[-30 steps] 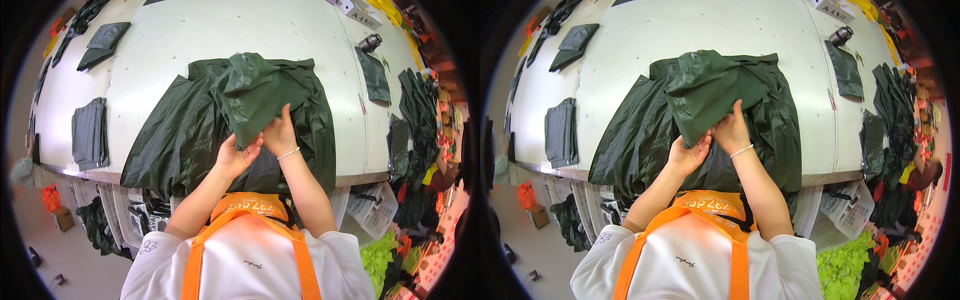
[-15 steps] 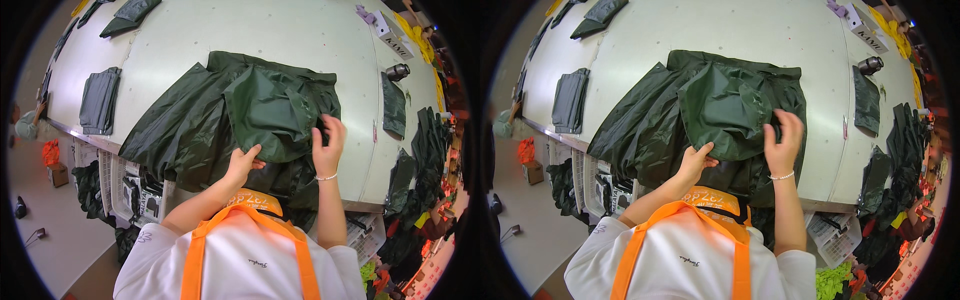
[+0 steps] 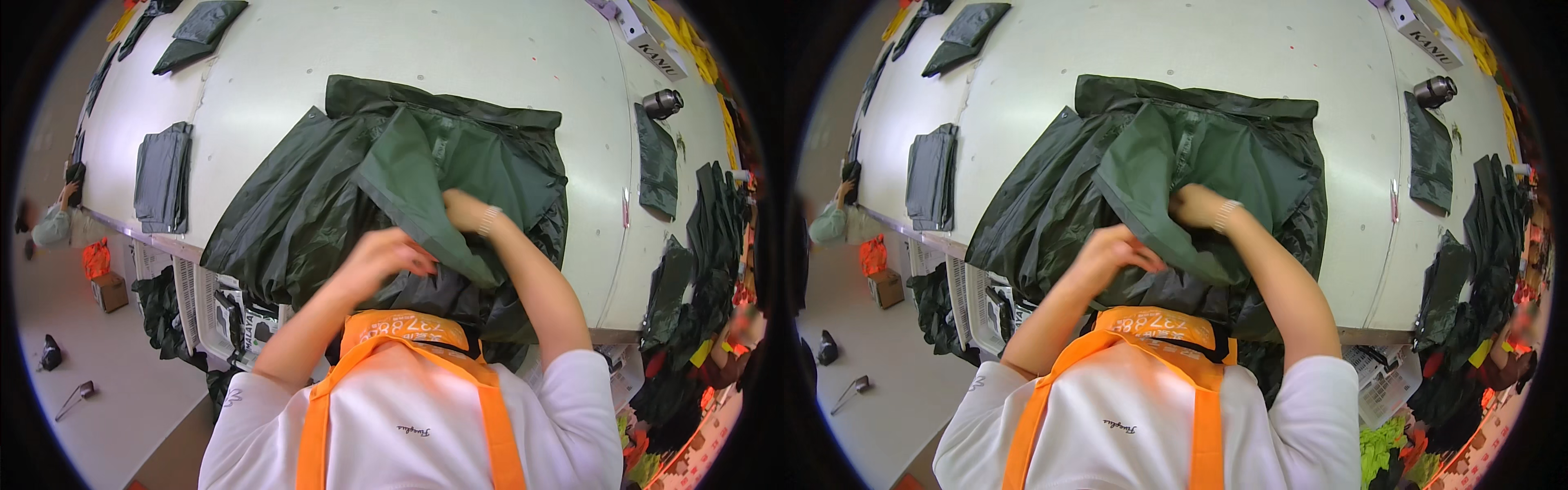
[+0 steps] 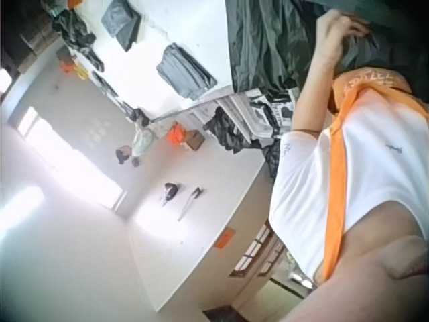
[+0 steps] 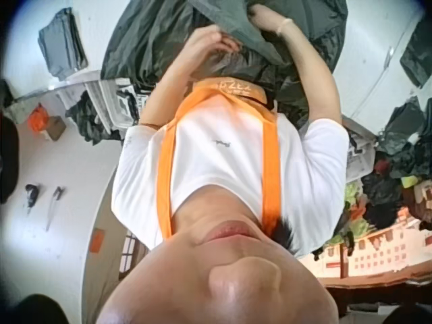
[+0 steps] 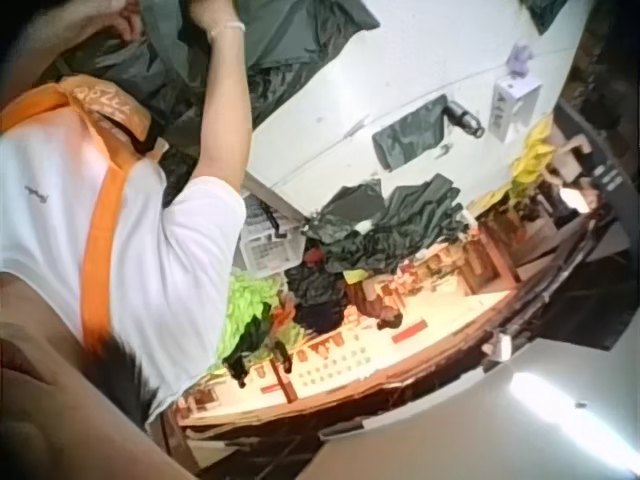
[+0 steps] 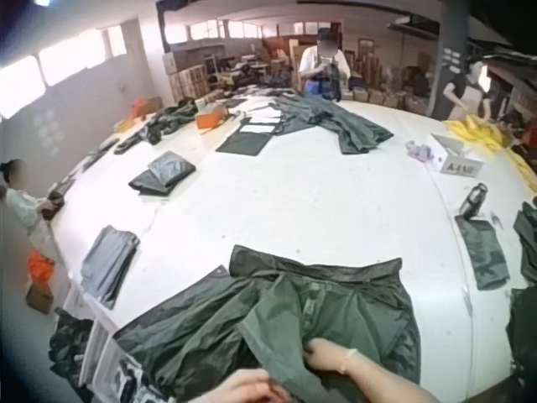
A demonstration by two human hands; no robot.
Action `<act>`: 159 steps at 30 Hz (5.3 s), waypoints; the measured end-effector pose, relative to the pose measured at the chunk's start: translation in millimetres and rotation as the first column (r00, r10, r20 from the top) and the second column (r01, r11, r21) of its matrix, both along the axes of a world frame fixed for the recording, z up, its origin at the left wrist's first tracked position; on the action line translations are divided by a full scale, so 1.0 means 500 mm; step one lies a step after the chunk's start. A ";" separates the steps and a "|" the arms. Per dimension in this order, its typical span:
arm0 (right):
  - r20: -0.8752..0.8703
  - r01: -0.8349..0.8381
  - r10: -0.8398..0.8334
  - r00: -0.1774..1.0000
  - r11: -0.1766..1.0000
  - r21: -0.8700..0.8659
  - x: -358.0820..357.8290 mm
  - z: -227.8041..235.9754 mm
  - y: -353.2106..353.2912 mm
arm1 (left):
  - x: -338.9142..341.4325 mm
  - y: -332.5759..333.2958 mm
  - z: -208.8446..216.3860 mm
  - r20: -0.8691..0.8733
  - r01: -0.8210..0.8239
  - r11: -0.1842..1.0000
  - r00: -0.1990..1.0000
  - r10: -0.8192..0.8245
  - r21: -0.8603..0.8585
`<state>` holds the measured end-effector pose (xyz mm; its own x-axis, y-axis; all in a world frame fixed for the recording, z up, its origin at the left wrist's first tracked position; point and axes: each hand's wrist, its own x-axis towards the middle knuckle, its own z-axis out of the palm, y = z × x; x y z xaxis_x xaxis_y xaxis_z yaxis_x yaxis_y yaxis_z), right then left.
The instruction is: The person folds a dark green jacket on a white table, aligns the edges, and places it into a white plastic basket. The person then retrieves another jacket from the basket, unfolds it, and begins folding it in the same manner.
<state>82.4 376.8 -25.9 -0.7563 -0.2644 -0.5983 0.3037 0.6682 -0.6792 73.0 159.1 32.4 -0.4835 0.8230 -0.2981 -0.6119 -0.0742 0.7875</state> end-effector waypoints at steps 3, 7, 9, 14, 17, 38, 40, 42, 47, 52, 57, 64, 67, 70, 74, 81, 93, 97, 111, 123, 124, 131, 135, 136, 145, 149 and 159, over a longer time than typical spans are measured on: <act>-0.434 0.529 -0.574 0.694 0.816 -0.232 0.132 0.081 0.100 | -0.078 -0.090 -0.111 -0.503 -0.389 0.836 0.849 0.161 -0.388; -0.648 0.561 -0.338 0.683 0.810 0.170 0.307 0.063 0.101 | -0.093 0.006 -0.038 -0.618 -0.554 0.795 0.722 0.311 -0.248; -0.379 0.676 -0.622 0.685 0.737 0.012 0.310 0.063 0.052 | -0.112 0.044 -0.088 -0.718 -0.503 0.864 0.589 0.370 0.034; -0.533 0.869 -0.820 0.209 0.406 -0.284 0.305 -0.017 0.118 | -0.224 -0.004 -0.017 -0.970 -0.408 0.911 0.237 0.043 -0.059; -0.795 0.773 -0.395 0.460 0.619 0.139 0.265 0.056 0.139 | -0.305 -0.059 -0.015 -0.921 -0.484 0.796 0.316 -0.228 -0.363; -0.818 0.768 -0.409 0.404 0.638 0.061 0.173 0.076 0.270 | 0.046 0.065 -0.168 -0.995 -0.252 0.965 -0.057 -0.082 -0.065; -0.850 0.768 -0.311 0.424 0.621 0.156 0.162 0.062 0.302 | 0.070 0.036 -0.120 -0.990 -0.222 0.974 -0.142 0.006 0.038; -0.872 0.739 -0.126 0.472 0.596 0.314 0.167 0.021 0.313 | 0.084 0.016 -0.122 -0.982 -0.132 0.990 -0.188 0.029 0.055; -0.913 0.518 0.107 0.393 0.795 0.316 0.153 0.069 0.011 | -0.028 -0.010 -0.070 -0.972 -0.486 0.872 -0.172 -0.163 -0.060; -0.511 0.120 0.158 0.845 0.875 0.470 0.265 -0.088 -0.167 | -0.172 -0.046 -0.220 -0.717 -0.615 0.608 -0.096 -0.690 -0.503; -0.371 0.287 -0.411 0.832 0.893 -0.347 0.260 0.020 -0.044 | -0.175 0.022 -0.197 -0.707 -0.640 0.554 -0.023 -0.707 -0.533; -0.823 0.982 -0.561 0.087 0.190 -0.026 0.359 -0.059 0.513 | -0.145 0.288 -0.133 -0.958 -0.337 0.910 -0.071 -0.280 -0.241; -0.912 0.984 -0.369 0.177 0.054 0.169 0.474 -0.221 0.715 | -0.133 0.448 -0.151 -0.959 -0.242 0.929 0.022 -0.284 -0.281; -0.868 0.972 -0.437 0.235 0.077 0.224 0.464 -0.253 0.768 | -0.129 0.558 -0.164 -0.924 -0.309 0.874 0.050 -0.380 -0.376; -0.836 0.913 -0.407 0.368 -0.010 0.407 0.437 -0.235 0.762 | -0.133 0.634 -0.213 -0.805 -0.309 0.766 0.001 -0.593 -0.564; -0.776 0.919 -0.613 0.148 0.375 -0.121 0.261 -0.128 0.580 | -0.129 0.707 -0.222 -0.701 -0.116 0.700 0.264 -0.662 -0.705; -0.731 0.843 -0.644 0.223 0.504 -0.186 0.128 -0.123 0.449 | -0.164 0.708 -0.208 -0.325 0.220 0.848 0.854 -0.406 -0.482; -0.845 0.844 -0.494 0.206 0.526 -0.101 0.114 -0.118 0.445 | -0.173 0.703 -0.203 -0.206 0.253 0.857 0.904 -0.375 -0.449; -0.774 0.860 -0.616 0.145 0.465 -0.209 0.123 -0.117 0.472 | -0.175 0.682 -0.175 -0.676 0.035 0.897 0.645 -0.357 -0.441; -0.695 0.936 -0.647 0.312 0.335 0.108 0.336 -0.068 0.475 | -0.278 -0.067 -0.139 -0.902 -0.872 0.249 0.375 -0.215 -0.422; -0.314 0.937 -0.900 0.304 0.341 -0.070 0.302 -0.010 0.393 | -0.272 -0.104 -0.171 -0.883 -0.826 0.332 0.468 -0.046 -0.455; -0.226 0.757 -0.731 0.644 0.566 0.324 0.235 0.029 0.145 | -0.303 -0.039 -0.218 -0.026 -0.701 0.595 0.655 0.755 -0.392; -0.506 0.795 -0.631 0.588 0.568 0.214 0.210 0.103 0.081 | -0.369 -0.045 -0.263 0.115 -0.733 0.658 0.648 0.752 -0.171; -0.679 0.784 -0.498 0.539 0.592 0.187 0.208 0.108 0.069 | -0.358 -0.025 -0.203 0.067 -0.726 0.687 0.683 0.727 -0.047; 0.006 0.970 -0.975 0.222 0.220 -0.098 0.227 -0.101 0.060 | -0.346 -0.090 -0.244 -0.004 -0.693 0.689 0.706 0.708 -0.215; 0.309 0.811 -0.933 -0.185 -0.323 -0.488 0.199 -0.098 0.123 | -0.303 -0.106 -0.248 -0.311 -0.573 0.733 0.818 0.484 -0.367; -0.740 0.534 -0.289 0.607 0.839 0.110 0.016 -0.006 -0.049 | -0.188 0.072 -0.118 -0.860 -0.644 0.763 0.421 0.288 -0.060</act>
<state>90.3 352.4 -28.7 -0.9527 0.2732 0.1335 0.1411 0.7862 -0.6017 -21.1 195.0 -26.6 -0.9241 0.3156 0.2153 0.2929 0.2233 0.9297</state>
